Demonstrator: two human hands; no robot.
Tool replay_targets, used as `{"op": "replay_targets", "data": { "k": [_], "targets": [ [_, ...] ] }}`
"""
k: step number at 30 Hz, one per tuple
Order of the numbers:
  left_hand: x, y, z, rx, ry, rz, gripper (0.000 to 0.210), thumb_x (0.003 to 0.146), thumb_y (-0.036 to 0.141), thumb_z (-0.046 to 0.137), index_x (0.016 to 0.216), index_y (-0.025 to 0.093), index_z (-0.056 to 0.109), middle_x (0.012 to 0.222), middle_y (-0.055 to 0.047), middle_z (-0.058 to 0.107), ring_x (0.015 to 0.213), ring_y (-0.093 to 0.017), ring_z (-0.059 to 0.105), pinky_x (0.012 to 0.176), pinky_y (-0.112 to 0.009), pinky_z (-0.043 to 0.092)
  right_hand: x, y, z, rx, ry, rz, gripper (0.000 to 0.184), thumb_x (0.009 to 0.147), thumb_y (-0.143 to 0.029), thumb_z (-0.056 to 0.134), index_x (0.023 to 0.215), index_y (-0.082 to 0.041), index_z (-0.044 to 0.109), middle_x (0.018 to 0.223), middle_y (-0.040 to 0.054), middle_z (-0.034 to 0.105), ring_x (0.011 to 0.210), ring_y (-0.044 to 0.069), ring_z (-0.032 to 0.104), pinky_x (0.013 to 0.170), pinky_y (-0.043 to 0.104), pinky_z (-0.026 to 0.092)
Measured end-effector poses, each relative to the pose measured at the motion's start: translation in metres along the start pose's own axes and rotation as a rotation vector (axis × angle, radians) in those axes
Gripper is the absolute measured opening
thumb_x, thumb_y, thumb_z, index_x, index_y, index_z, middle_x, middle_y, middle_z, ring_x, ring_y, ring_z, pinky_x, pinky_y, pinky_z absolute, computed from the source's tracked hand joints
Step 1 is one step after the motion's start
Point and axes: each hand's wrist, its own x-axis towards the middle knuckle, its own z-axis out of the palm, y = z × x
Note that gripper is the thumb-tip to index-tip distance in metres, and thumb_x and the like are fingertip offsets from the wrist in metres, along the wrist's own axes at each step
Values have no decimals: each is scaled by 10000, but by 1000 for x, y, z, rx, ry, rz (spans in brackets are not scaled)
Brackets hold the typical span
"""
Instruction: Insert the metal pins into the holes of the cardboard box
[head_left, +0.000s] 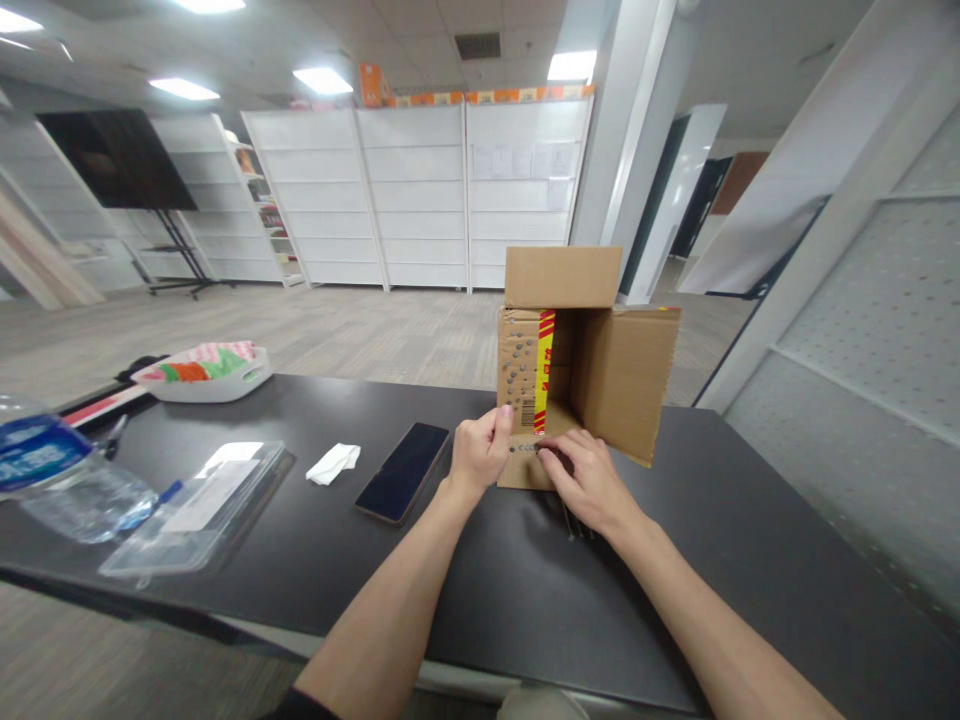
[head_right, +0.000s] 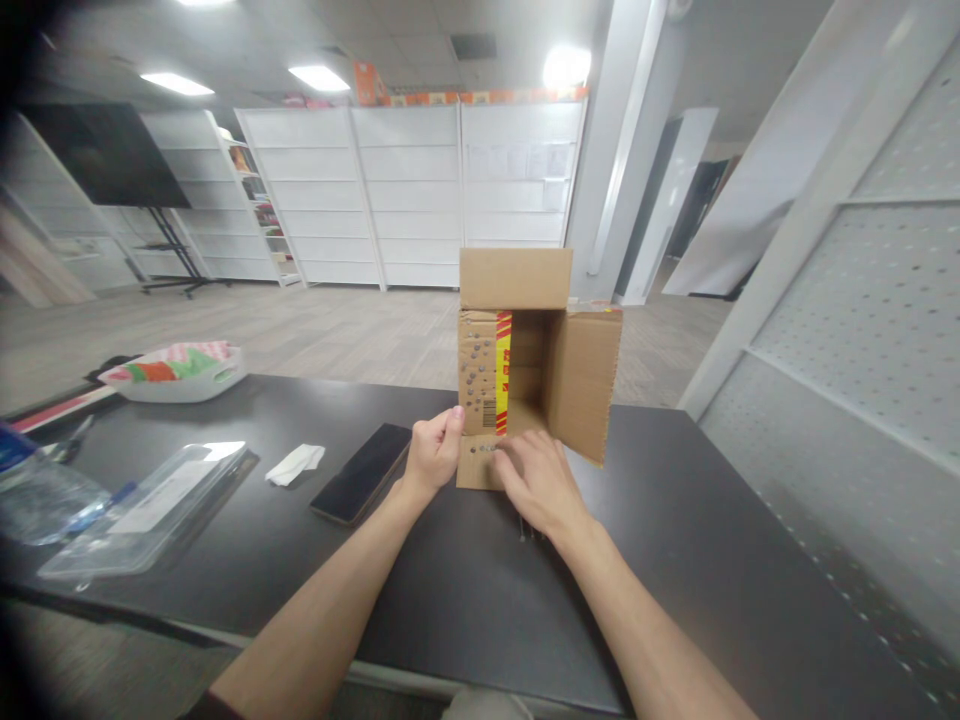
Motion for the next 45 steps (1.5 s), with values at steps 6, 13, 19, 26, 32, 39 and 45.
{"op": "replay_targets", "data": {
  "k": [6, 13, 19, 26, 32, 39, 45],
  "targets": [
    [0, -1, 0, 5, -1, 2, 459, 951, 419, 331, 571, 180, 428, 494, 20, 384, 449, -82, 352, 484, -231, 271, 0, 6, 5, -28, 18, -20, 263, 964, -293, 396, 892, -211, 636, 855, 60, 637, 820, 217, 550, 725, 344, 375],
    [0, -2, 0, 7, -4, 3, 428, 945, 377, 357, 567, 181, 400, 497, 27, 348, 455, -79, 331, 485, -229, 252, 0, 13, 11, -20, 38, -26, 189, 952, -285, 439, 966, -225, 617, 897, 57, 640, 859, 230, 553, 735, 347, 372],
    [0, 0, -1, 8, -1, 6, 433, 945, 377, 353, 564, 179, 409, 496, 24, 367, 453, -77, 326, 485, -229, 246, 2, 15, 14, -59, 23, -29, 160, 939, -244, 459, 977, -214, 612, 904, 57, 635, 869, 231, 550, 733, 341, 358],
    [0, 1, 0, 40, -17, -16, 447, 948, 391, 334, 571, 173, 436, 495, 25, 381, 461, -75, 347, 490, -213, 254, 2, 9, 13, -123, 30, -22, 161, 938, -241, 460, 953, -217, 619, 880, 49, 620, 863, 222, 532, 727, 332, 329],
    [-2, 1, -1, 30, -24, -25, 443, 950, 393, 334, 569, 178, 403, 498, 34, 346, 459, -72, 324, 493, -220, 243, 1, 9, 13, -127, 49, -17, 161, 931, -232, 451, 941, -217, 611, 858, 47, 613, 846, 218, 522, 730, 327, 314],
    [-5, 2, -3, 88, -46, -34, 460, 957, 393, 310, 566, 176, 418, 485, 29, 378, 450, -70, 327, 492, -224, 238, 0, 9, 15, -118, 68, -19, 163, 924, -232, 452, 933, -219, 615, 843, 42, 606, 834, 211, 512, 745, 333, 303],
    [-10, 3, -1, 219, -116, -34, 460, 971, 392, 267, 659, 171, 523, 530, 3, 533, 445, -71, 417, 491, -220, 256, -3, 5, 14, -115, 126, -30, 155, 921, -237, 452, 892, -208, 601, 827, 42, 603, 833, 209, 505, 759, 336, 299]
  ]
}}
